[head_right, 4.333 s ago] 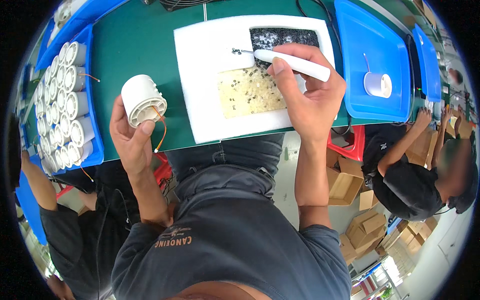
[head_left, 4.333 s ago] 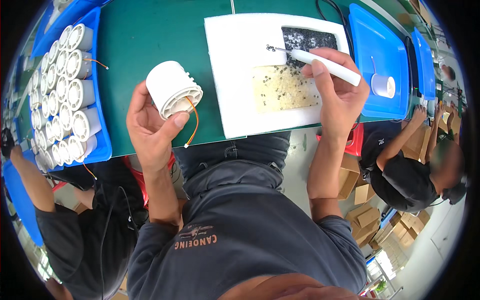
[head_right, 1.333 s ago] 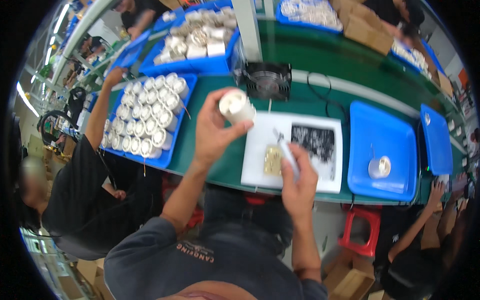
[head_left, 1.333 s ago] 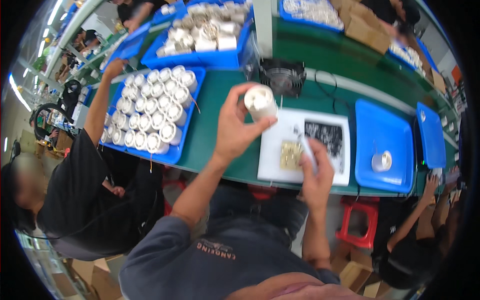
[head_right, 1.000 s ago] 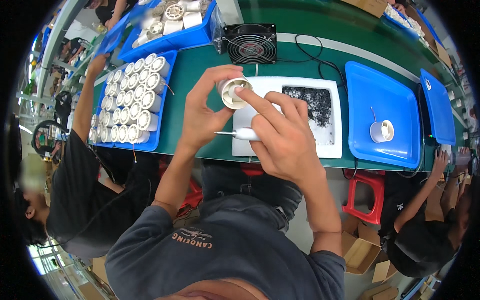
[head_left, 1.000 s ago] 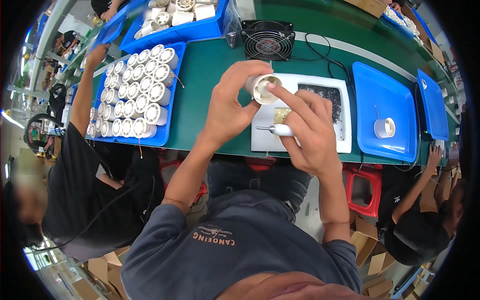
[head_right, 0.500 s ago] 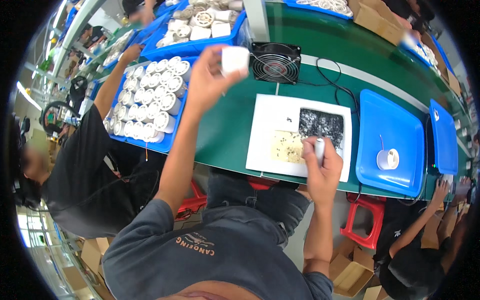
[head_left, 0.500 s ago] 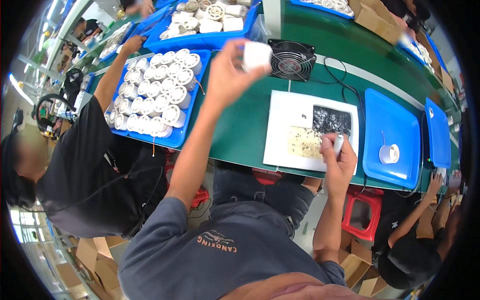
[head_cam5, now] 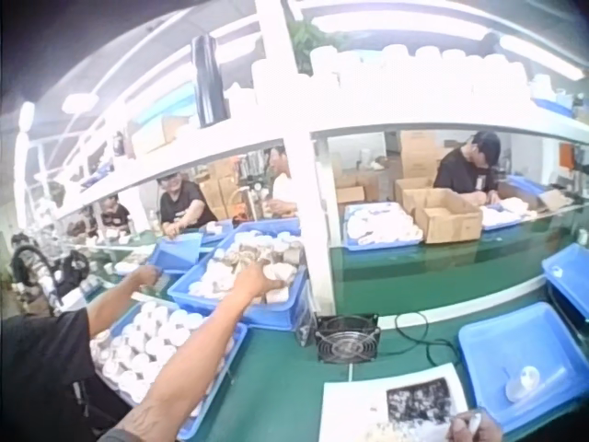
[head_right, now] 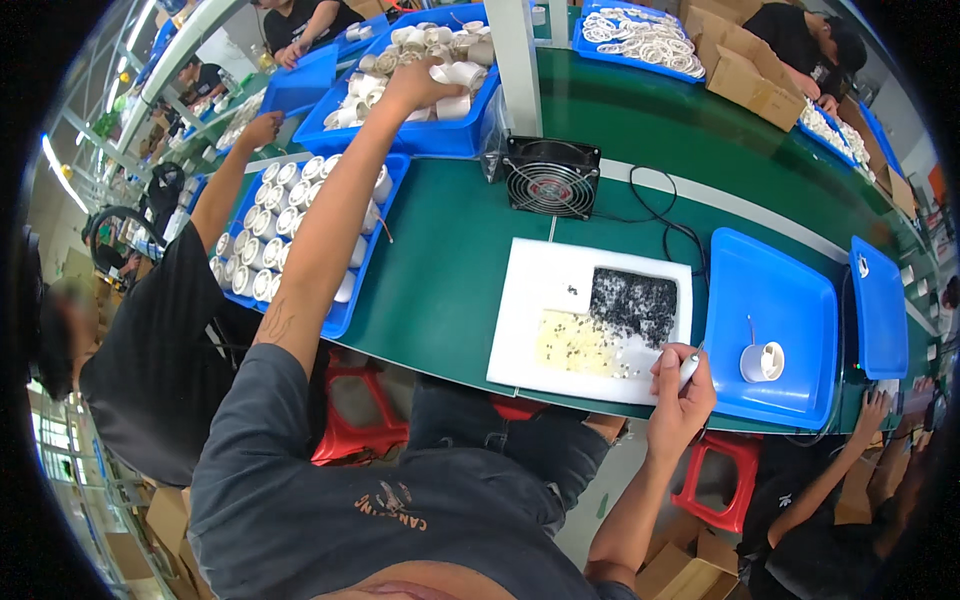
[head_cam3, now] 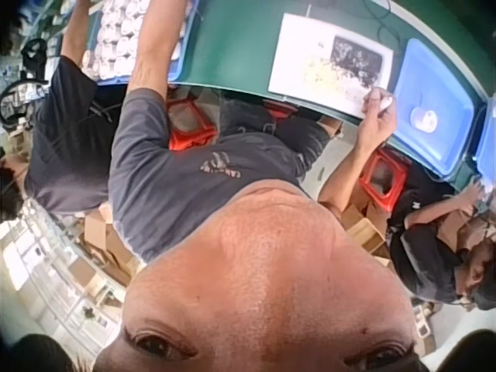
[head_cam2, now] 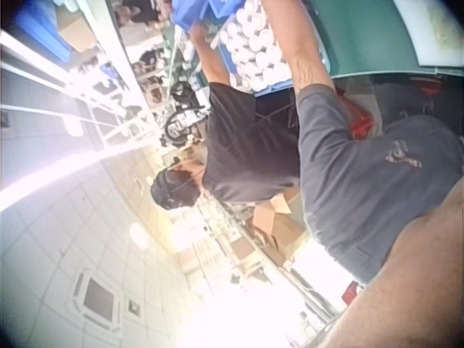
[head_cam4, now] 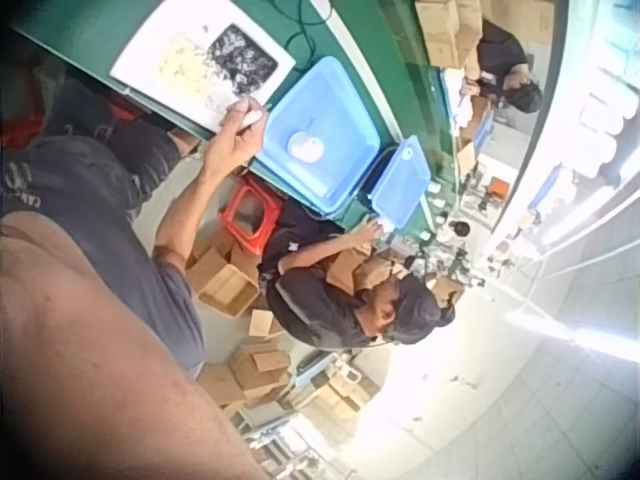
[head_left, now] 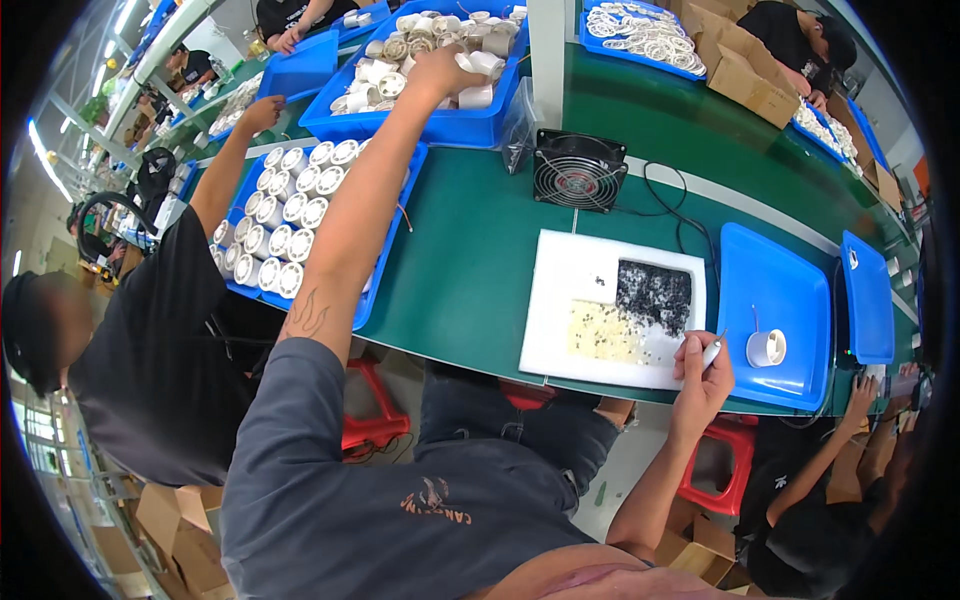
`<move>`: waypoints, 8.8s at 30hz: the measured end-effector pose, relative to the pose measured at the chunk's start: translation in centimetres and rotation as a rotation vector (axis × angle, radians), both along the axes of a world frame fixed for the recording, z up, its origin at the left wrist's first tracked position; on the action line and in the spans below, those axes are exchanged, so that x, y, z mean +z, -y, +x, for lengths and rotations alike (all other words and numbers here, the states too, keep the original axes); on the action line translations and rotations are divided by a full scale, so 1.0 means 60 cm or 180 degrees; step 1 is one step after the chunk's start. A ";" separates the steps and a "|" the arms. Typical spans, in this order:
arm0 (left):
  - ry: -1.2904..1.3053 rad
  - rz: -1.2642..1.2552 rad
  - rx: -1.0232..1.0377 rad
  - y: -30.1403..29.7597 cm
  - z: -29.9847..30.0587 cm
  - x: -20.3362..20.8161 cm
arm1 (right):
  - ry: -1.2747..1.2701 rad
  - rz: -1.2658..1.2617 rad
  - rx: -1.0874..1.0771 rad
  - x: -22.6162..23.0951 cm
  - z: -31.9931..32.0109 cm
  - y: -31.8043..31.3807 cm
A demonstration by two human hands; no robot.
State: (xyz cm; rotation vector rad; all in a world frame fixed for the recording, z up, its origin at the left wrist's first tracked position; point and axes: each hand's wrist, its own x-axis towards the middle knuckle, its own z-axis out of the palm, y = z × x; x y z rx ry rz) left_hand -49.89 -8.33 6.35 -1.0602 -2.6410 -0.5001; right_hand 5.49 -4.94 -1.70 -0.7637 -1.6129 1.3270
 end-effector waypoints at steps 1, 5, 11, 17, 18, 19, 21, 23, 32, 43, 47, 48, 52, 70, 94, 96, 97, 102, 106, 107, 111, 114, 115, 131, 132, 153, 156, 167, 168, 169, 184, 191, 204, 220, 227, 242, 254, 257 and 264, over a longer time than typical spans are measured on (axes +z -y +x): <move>0.0000 -0.0089 -0.0001 -0.010 -0.013 0.002 | -0.0007 -0.0044 -0.0045 -0.003 -0.001 -0.005; -0.0154 0.0003 -0.0150 -0.052 -0.034 -0.013 | 0.0146 -0.0349 -0.0098 -0.010 -0.001 -0.013; -0.0550 -0.0402 0.0256 -0.082 -0.039 -0.028 | 0.0441 -0.0431 -0.0187 -0.003 0.002 -0.014; -0.0540 -0.0738 0.0202 -0.112 -0.135 -0.065 | 0.0457 -0.0455 -0.0126 -0.013 0.001 -0.024; -0.0638 -0.0672 0.0122 -0.119 -0.155 -0.073 | 0.0466 -0.0512 -0.0157 -0.016 0.002 -0.026; -0.0646 -0.0683 0.0072 -0.127 -0.172 -0.077 | 0.0486 -0.0573 -0.0177 -0.019 0.003 -0.028; -0.0662 -0.0722 0.0111 -0.145 -0.199 -0.063 | 0.0533 -0.0651 -0.0158 -0.023 0.006 -0.032; -0.0745 -0.0279 0.0632 -0.159 -0.208 -0.029 | 0.0558 -0.0736 -0.0066 -0.022 0.009 -0.036; -0.0960 -0.0816 0.0111 -0.118 -0.061 0.134 | 0.0366 -0.0363 -0.0233 -0.005 -0.008 -0.016; -0.0105 -0.2092 -0.6703 0.175 0.366 0.392 | 0.0279 -0.0059 -0.0537 0.035 0.090 -0.060; -0.0500 -0.1624 -0.7490 0.259 0.479 0.393 | 0.1207 0.1014 -0.1490 0.047 0.120 -0.092; -0.0601 -0.1498 -0.7608 0.279 0.504 0.394 | 0.1156 0.1054 -0.1545 0.047 0.123 -0.101; -0.0817 -0.0967 -0.8006 0.345 0.572 0.395 | 0.1379 0.1363 -0.1719 0.043 0.135 -0.125; 0.3487 -0.0031 -0.8270 0.231 0.647 0.101 | 0.2118 0.1415 -0.0837 -0.042 0.195 -0.215; 0.5548 0.1583 -0.5934 0.174 0.943 -0.055 | 0.2132 0.1633 -0.0417 -0.023 0.197 -0.227; 0.5553 0.1518 -0.5920 0.176 0.943 -0.052 | 0.1985 0.1921 -0.0457 -0.004 0.183 -0.203; 0.5560 0.1493 -0.5915 0.177 0.944 -0.049 | 0.2211 0.1756 -0.0592 0.010 0.179 -0.187; 0.5587 0.1289 -0.5879 0.179 0.940 -0.039 | 0.2393 0.1756 -0.0743 0.053 0.156 -0.140; 0.5561 0.1001 -0.5814 0.177 0.935 -0.023 | 0.2359 0.1531 -0.0873 0.037 0.170 -0.156; 0.5548 0.0894 -0.5798 0.176 0.933 -0.019 | 0.2214 0.1403 -0.0905 0.027 0.178 -0.164; 0.5550 0.0458 -0.5626 0.173 0.900 -0.026 | 0.1641 0.1218 -0.1023 -0.010 0.192 -0.185; 0.5186 0.0766 -0.5433 0.183 0.827 -0.066 | 0.0996 0.1193 -0.1342 -0.011 0.180 -0.155; 0.4581 0.1122 -0.5038 0.193 0.798 -0.082 | 0.1002 0.1198 -0.1337 -0.003 0.175 -0.136; 0.4141 0.2086 -0.2876 0.264 0.625 -0.087 | -0.0363 -0.0719 0.1183 -0.014 -0.016 0.098; 0.3501 0.2207 -0.3031 0.261 0.622 -0.091 | -0.0419 -0.0871 0.1434 -0.007 -0.023 0.101; 0.4223 0.2082 -0.3833 0.259 0.602 -0.087 | -0.0327 -0.0624 0.1356 0.020 -0.045 0.089; 0.5901 0.2341 -0.2981 0.256 0.611 -0.088 | 0.0026 -0.0088 0.1265 0.025 -0.047 0.093; 0.0941 0.2495 -0.1949 0.272 0.552 -0.058 | -0.0509 -0.0454 0.0888 0.036 -0.043 0.064; 0.0233 0.2400 -0.1549 0.273 0.546 -0.061 | -0.0511 -0.0450 0.0764 0.032 -0.038 0.059; -0.0129 0.2163 -0.1191 0.277 0.541 -0.065 | -0.0492 -0.0413 0.0601 0.029 -0.033 0.054; -0.0394 0.2062 -0.0531 0.316 0.475 -0.069 | -0.0883 -0.0674 0.0956 -0.007 0.003 0.013; 0.4957 0.3998 -0.2399 0.320 0.445 -0.087 | -0.0729 -0.0732 0.0840 -0.008 0.003 0.014; 0.5997 0.4195 -0.1610 0.294 0.451 -0.125 | -0.0519 -0.0073 -0.0185 0.014 -0.027 0.017; 0.6440 0.4732 -0.1541 0.299 0.467 -0.192 | -0.0164 -0.0318 0.0393 0.030 -0.109 0.028; 0.6957 0.4925 -0.1817 0.301 0.456 -0.203 | 0.0027 -0.0220 0.0756 0.018 -0.136 0.047; 0.6924 0.5039 -0.1742 0.303 0.455 -0.209 | 0.0381 0.0140 0.0681 0.015 -0.173 0.054; 0.6910 0.5055 -0.1740 0.303 0.455 -0.210 | 0.0512 0.0312 0.0696 0.006 -0.177 0.051; 0.6909 0.5052 -0.1747 0.302 0.455 -0.210 | 0.0533 0.0305 0.0680 0.005 -0.177 0.050; 0.6882 0.5025 -0.1724 0.302 0.456 -0.209 | 0.0679 0.0351 0.0683 0.007 -0.177 0.054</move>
